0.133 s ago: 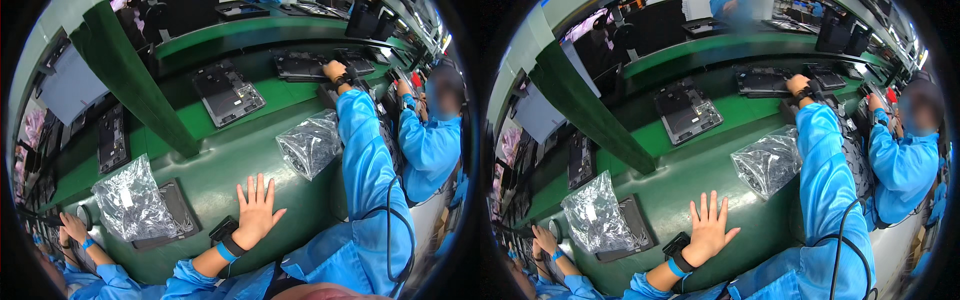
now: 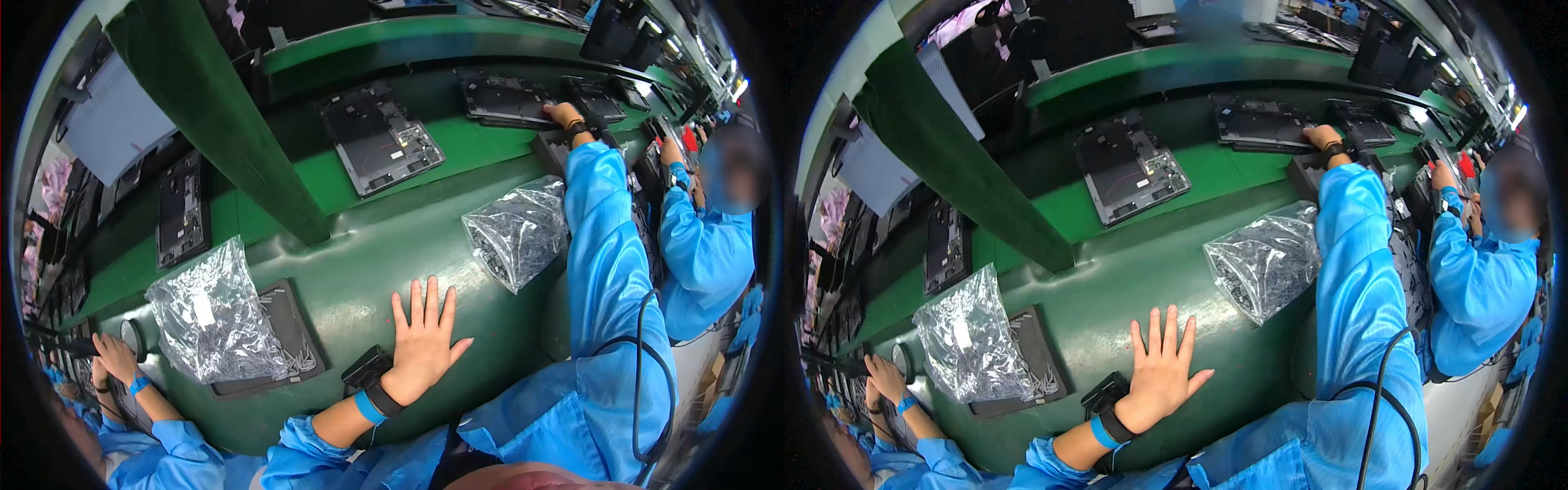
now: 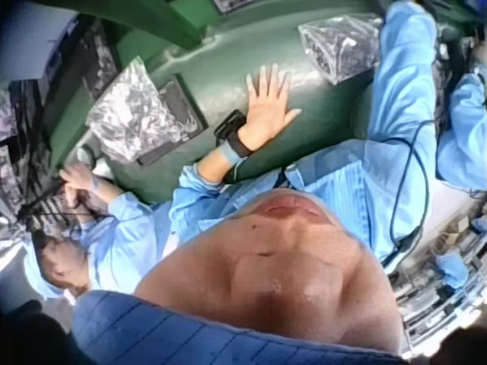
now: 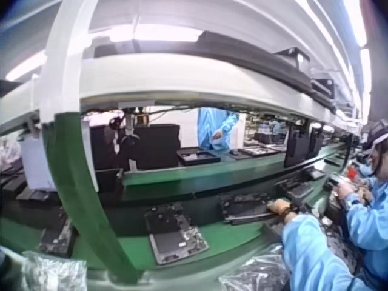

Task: Manually assembling the internal components and cables of an electronic tablet on a production line.

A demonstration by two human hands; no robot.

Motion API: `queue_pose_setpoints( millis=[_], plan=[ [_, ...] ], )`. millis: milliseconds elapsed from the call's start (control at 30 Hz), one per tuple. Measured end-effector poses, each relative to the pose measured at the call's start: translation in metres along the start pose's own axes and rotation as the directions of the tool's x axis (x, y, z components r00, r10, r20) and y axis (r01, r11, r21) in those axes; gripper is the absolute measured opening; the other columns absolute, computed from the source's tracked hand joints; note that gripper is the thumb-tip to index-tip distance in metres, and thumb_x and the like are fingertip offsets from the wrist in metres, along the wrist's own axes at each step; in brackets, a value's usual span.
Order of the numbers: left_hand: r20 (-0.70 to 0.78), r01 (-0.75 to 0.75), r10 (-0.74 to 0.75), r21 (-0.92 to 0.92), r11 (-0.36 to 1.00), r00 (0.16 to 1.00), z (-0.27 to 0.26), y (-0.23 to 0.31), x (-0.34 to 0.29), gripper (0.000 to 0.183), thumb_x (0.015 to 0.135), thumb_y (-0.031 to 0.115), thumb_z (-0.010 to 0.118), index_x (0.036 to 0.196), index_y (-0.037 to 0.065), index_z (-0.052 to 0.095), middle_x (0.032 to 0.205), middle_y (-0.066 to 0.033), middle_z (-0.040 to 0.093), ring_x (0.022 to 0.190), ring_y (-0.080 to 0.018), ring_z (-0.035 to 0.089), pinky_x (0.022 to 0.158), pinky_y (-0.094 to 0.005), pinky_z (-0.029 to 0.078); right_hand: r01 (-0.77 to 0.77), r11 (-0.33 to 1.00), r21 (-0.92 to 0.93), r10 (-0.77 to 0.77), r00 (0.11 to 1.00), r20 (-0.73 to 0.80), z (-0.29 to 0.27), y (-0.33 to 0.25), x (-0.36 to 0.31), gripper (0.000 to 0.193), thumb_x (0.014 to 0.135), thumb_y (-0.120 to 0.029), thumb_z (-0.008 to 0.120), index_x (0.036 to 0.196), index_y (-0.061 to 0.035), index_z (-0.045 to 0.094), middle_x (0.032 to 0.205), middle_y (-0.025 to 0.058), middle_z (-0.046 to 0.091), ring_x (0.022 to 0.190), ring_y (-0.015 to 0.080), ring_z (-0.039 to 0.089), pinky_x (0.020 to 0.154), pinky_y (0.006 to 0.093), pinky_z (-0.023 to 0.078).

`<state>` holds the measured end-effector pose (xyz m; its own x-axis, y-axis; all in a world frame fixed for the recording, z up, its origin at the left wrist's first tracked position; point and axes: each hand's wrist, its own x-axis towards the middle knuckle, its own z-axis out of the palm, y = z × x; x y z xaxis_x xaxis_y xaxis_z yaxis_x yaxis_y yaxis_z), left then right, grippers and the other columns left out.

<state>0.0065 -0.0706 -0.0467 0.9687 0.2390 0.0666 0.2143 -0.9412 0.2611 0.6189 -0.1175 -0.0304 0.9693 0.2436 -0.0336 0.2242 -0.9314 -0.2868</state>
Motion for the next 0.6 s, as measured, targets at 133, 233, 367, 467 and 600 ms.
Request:
queue_pose_setpoints(
  millis=[133, 233, 367, 467, 600],
  plan=[
    [-0.016, 0.018, -0.018, 0.003, 1.0, 1.0, 0.0, -0.006, -0.002, 0.084, 0.085, 0.058, 0.057, 0.145, 0.002, 0.037, 0.15, -0.0292, 0.027, 0.139, -0.0496, 0.022, 0.108, -0.0695, 0.013, -0.049, 0.975, 0.216, 0.014, 0.987, 0.163, 0.004, -0.017, 0.005, 0.055, 0.075, -0.041, 0.078, 0.106, 0.0035, 0.069, 0.105, 0.0149, 0.068, 0.095, 0.0279, 0.063, 0.083, 0.0375, 0.047],
    [-0.051, 0.0, 0.0, -0.004, 1.0, 0.999, -0.003, -0.005, 0.001, 0.084, 0.085, 0.058, 0.057, 0.145, 0.002, 0.037, 0.15, -0.0292, 0.026, 0.139, -0.0494, 0.021, 0.108, -0.0695, 0.013, 0.005, 0.975, 0.221, -0.009, 1.0, 0.02, -0.014, -0.017, 0.01, 0.047, 0.075, -0.038, 0.079, 0.097, 0.003, 0.071, 0.098, 0.0129, 0.069, 0.088, 0.0271, 0.064, 0.08, 0.0374, 0.048],
    [-0.042, -0.017, 0.016, -0.004, 1.0, 0.999, 0.006, -0.002, 0.001, 0.085, 0.086, 0.059, 0.056, 0.145, 0.002, 0.036, 0.151, -0.0293, 0.025, 0.14, -0.0492, 0.02, 0.108, -0.0694, 0.012, -0.252, 0.612, 0.75, 0.032, 0.955, 0.294, -0.033, -0.017, -0.023, 0.033, 0.075, -0.028, 0.077, 0.103, -0.0122, 0.067, 0.104, 0.0084, 0.067, 0.081, 0.0236, 0.061, 0.079, 0.0456, 0.049],
    [-0.062, -0.021, 0.02, -0.021, 1.0, 0.998, 0.012, -0.001, -0.002, 0.087, 0.086, 0.059, 0.055, 0.147, 0.001, 0.032, 0.152, -0.0296, 0.022, 0.141, -0.0488, 0.017, 0.109, -0.0691, 0.01, -0.315, 0.229, 0.921, -0.208, 0.908, 0.363, -0.039, -0.03, -0.043, 0.015, 0.083, -0.013, 0.07, 0.096, -0.0065, 0.066, 0.097, 0.0075, 0.067, 0.082, 0.0213, 0.064, 0.078, 0.0412, 0.056],
    [-0.113, -0.046, 0.042, -0.037, 0.998, 0.993, 0.01, 0.0, -0.003, 0.085, 0.088, 0.055, 0.056, 0.146, -0.001, 0.031, 0.151, -0.0297, 0.023, 0.141, -0.0474, 0.019, 0.11, -0.0672, 0.01, -0.237, -0.065, 0.969, -0.229, 0.949, 0.216, -0.048, -0.048, -0.107, 0.009, 0.088, -0.005, 0.063, 0.096, -0.0003, 0.063, 0.096, 0.0099, 0.067, 0.085, 0.0221, 0.067, 0.081, 0.0356, 0.057]
  ],
)
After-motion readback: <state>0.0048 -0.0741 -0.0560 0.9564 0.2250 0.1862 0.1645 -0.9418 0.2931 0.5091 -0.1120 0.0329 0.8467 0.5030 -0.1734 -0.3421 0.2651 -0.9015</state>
